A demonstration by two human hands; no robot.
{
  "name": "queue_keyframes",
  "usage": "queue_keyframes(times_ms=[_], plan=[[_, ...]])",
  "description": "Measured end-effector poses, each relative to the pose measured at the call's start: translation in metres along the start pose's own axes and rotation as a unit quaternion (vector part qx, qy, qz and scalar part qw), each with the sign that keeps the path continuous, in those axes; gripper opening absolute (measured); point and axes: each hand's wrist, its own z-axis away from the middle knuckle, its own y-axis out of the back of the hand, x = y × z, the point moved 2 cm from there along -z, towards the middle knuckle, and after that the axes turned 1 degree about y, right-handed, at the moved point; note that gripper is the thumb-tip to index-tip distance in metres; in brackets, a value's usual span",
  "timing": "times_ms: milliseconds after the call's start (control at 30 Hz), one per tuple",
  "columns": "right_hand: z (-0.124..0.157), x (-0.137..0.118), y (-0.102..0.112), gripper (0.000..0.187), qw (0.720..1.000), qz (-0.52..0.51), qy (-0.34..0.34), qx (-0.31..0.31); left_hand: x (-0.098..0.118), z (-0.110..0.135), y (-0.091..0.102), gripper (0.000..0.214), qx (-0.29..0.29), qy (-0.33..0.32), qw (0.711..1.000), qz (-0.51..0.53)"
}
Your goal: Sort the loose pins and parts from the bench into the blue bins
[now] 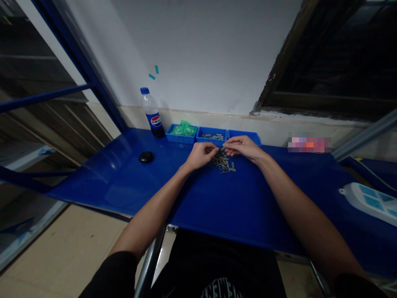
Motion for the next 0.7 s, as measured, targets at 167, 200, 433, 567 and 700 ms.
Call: queue_keyframes(times_ms=[167,200,433,567,700], plan=[[-0.002,-0.006,-0.007,0.044,0.989,-0.083,0.090,0.082,0.000,0.000,0.002,0.026,0.011,0.002,1.000,-0.014],[-0.003,-0.006,-0.006,0.047,0.987,-0.086,0.099,0.088,-0.001,0.000,0.002,0.026,0.012,0.000,1.000,-0.015],[-0.013,0.019,0.005,0.019,0.982,0.154,0.083,0.072,-0.003,0.000,0.001,0.025,0.009,-0.012,0.999,-0.044],[-0.015,0.031,-0.002,0.024,0.966,0.247,0.068,0.037,-0.003,0.001,0.000,0.026,0.006,-0.018,0.999,-0.049],[-0.015,0.037,-0.012,0.026,0.947,0.309,0.063,0.058,-0.003,0.001,-0.001,0.027,0.004,-0.023,0.998,-0.050]])
